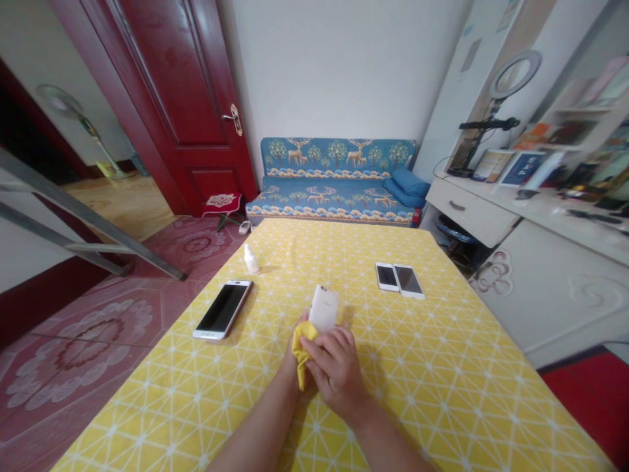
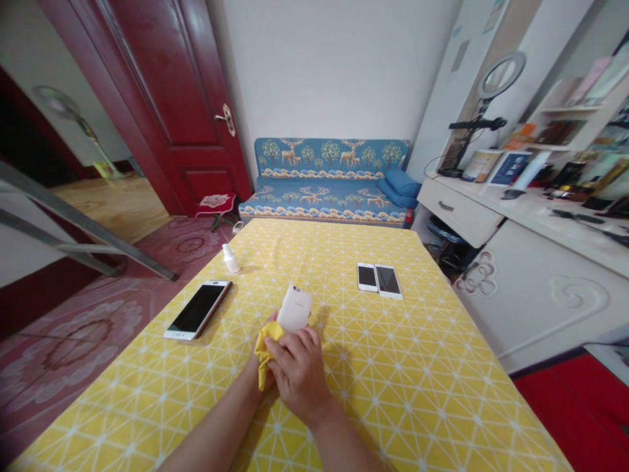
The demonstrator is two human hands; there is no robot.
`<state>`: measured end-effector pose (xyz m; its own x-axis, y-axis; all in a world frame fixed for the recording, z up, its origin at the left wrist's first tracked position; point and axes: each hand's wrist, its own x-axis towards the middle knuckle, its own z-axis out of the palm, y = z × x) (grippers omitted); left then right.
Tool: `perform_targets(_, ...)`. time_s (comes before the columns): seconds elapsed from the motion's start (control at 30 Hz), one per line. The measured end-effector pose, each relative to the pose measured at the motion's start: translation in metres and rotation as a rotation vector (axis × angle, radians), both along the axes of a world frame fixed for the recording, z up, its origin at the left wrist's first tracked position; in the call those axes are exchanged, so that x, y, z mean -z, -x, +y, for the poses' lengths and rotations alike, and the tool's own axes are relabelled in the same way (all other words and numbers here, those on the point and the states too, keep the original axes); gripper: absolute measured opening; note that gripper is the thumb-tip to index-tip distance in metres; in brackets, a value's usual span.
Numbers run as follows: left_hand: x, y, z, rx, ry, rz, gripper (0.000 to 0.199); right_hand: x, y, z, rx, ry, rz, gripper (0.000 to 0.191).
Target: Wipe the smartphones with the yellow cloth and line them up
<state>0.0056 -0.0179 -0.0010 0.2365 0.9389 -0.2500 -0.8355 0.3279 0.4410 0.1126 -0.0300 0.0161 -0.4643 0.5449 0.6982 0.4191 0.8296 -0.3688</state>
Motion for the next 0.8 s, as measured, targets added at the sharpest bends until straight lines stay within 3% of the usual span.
perform_targets(0.1,-0.002,-0.005,-0.004,0.032,0.017,0.114,0.029,0.005,-0.008,0.011,0.123,-0.009,0.096,0.040)
perform_targets(0.23,-0.005,-0.005,-0.005,0.323,-0.015,0.113,0.046,0.013,-0.023,0.026,0.360,0.003,0.229,0.037)
perform_targets(0.3,-0.006,-0.002,-0.004,0.359,-0.040,0.073,0.048,0.017,-0.029,0.030,0.435,0.042,0.258,0.036)
perform_targets(0.4,-0.007,0.004,-0.001,0.211,-0.078,0.062,0.046,0.019,-0.032,0.031,0.459,0.102,0.257,0.027)
perform_targets(0.47,-0.009,0.008,0.002,0.008,-0.148,0.119,0.039,0.016,-0.031,0.026,0.369,0.149,0.188,0.016)
perform_targets(0.53,-0.011,0.010,0.005,-0.235,-0.202,0.223,0.032,0.010,-0.028,0.019,0.248,0.216,0.102,0.021)
perform_targets(0.6,-0.012,0.011,0.008,-0.399,-0.220,0.301,0.034,0.005,-0.025,0.014,0.184,0.285,0.076,0.029)
perform_targets(0.67,-0.012,0.011,0.009,-0.435,-0.223,0.324,0.040,0.004,-0.023,0.012,0.198,0.356,0.149,0.030)
perform_targets(0.8,-0.008,0.006,0.009,-0.352,-0.238,0.349,0.051,0.016,-0.024,0.023,0.237,0.604,0.452,0.030)
